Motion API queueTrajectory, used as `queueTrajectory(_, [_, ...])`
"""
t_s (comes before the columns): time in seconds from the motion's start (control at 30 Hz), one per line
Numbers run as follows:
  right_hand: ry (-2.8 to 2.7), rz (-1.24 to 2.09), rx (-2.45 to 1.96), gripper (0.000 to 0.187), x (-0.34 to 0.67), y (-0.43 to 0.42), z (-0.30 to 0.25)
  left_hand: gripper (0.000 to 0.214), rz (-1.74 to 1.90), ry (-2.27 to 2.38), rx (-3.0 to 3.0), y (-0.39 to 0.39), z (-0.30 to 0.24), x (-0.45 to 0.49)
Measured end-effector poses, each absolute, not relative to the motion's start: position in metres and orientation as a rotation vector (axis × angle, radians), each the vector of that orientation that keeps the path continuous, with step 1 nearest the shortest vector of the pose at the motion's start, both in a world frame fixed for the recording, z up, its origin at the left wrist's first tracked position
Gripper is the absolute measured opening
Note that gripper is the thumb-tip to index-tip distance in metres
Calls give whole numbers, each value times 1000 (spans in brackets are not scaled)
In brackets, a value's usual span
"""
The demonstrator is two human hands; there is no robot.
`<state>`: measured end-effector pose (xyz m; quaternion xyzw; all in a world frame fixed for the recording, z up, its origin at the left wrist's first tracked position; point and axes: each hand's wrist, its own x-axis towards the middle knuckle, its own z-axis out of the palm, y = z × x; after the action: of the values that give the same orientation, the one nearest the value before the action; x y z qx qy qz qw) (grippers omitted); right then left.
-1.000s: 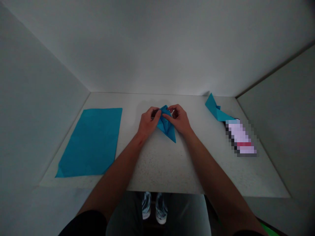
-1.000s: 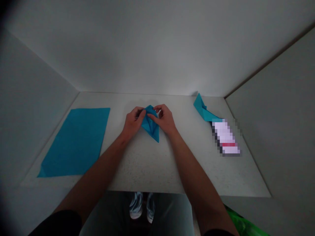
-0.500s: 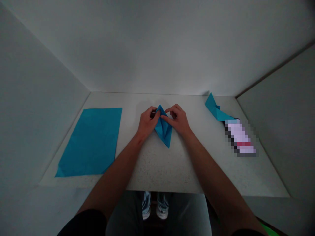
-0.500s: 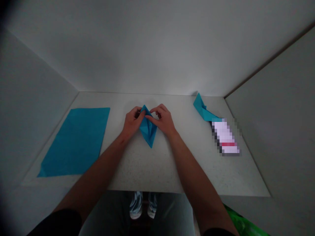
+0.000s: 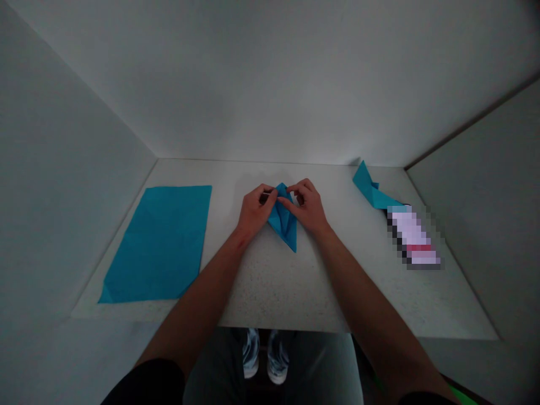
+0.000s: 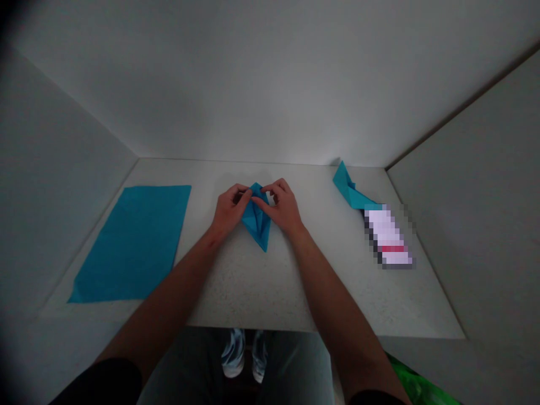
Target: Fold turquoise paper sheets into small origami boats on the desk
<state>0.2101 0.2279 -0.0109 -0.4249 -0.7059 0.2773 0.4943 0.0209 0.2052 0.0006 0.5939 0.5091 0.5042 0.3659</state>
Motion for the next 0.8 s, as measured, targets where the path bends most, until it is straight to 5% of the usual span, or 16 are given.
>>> queueTrajectory(0.4, [-1246,1164,-950,47,213,235,-8,22,1319,1344,1485,213,-8,15])
queueTrajectory(0.67, [-919,1271,-865,51,212,237,-5,53,1046,1112,1702,207,-3,15])
queueTrajectory(0.8, [-946,1251,-888,57,214,240,-8,46,1059,1146,1724,203,-3,21])
